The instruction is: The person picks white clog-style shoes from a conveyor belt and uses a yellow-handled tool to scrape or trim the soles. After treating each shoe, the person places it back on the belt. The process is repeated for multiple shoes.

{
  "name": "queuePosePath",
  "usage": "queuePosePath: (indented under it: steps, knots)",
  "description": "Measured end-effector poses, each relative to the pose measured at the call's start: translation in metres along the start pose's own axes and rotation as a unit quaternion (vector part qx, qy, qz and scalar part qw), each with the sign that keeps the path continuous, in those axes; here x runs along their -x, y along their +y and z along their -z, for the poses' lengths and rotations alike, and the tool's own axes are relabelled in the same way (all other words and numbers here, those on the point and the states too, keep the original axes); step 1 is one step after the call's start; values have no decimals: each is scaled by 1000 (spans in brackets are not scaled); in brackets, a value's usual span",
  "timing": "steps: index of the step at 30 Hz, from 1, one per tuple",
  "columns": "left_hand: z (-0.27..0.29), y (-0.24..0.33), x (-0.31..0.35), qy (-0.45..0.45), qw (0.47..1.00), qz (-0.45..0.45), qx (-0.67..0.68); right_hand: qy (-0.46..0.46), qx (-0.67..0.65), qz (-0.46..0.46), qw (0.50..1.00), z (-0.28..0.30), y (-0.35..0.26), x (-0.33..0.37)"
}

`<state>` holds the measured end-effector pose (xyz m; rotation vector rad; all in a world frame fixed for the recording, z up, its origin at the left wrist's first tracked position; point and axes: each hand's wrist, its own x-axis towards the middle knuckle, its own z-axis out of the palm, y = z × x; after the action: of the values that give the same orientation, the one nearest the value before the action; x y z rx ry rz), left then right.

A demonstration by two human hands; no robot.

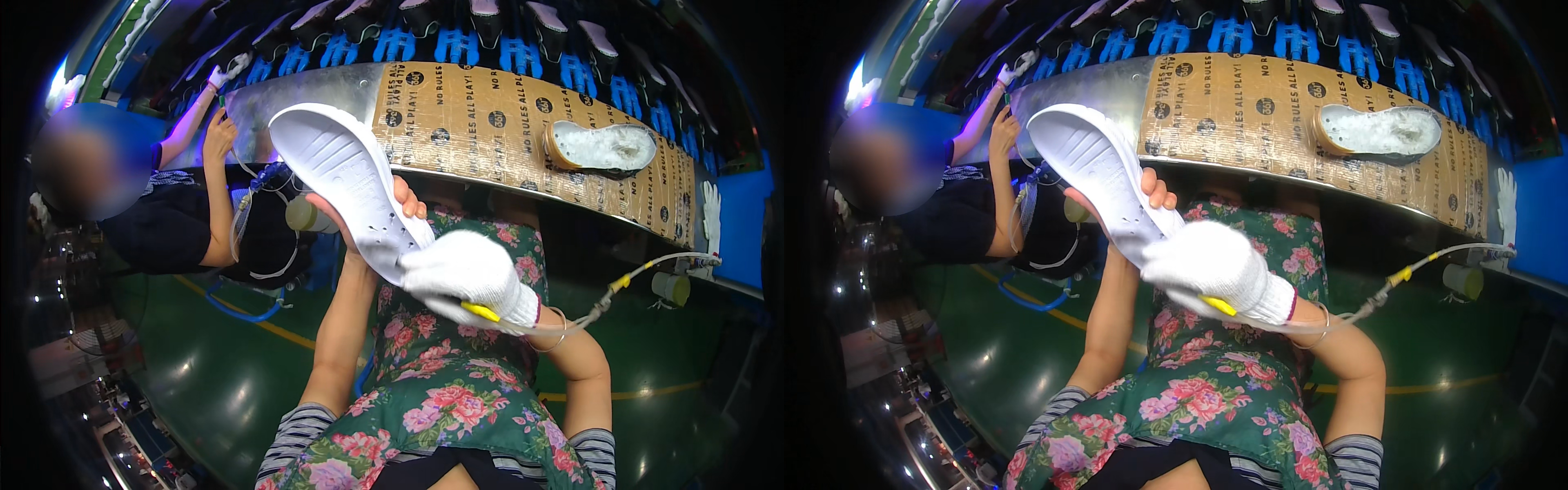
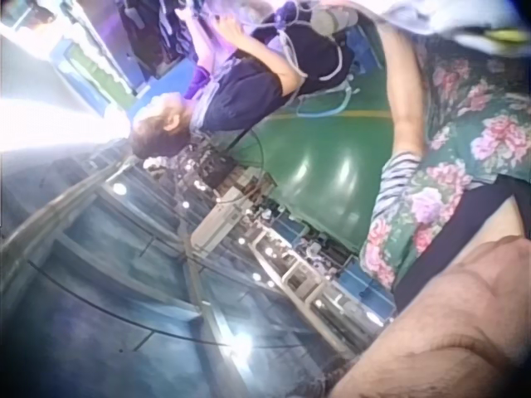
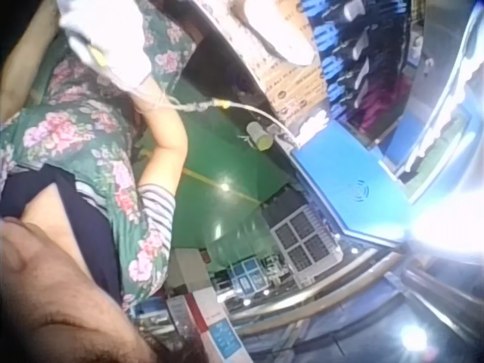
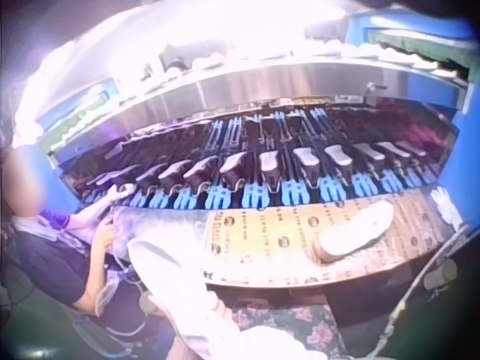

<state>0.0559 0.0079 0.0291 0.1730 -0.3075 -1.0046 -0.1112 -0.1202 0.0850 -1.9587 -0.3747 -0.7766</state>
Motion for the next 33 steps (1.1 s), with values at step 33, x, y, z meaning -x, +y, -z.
queuePosePath:
  steps: [33]
  knots:
    - [13,39,-37,2,879,415,-235,-103,-67,-13,992,-2,-3,7]
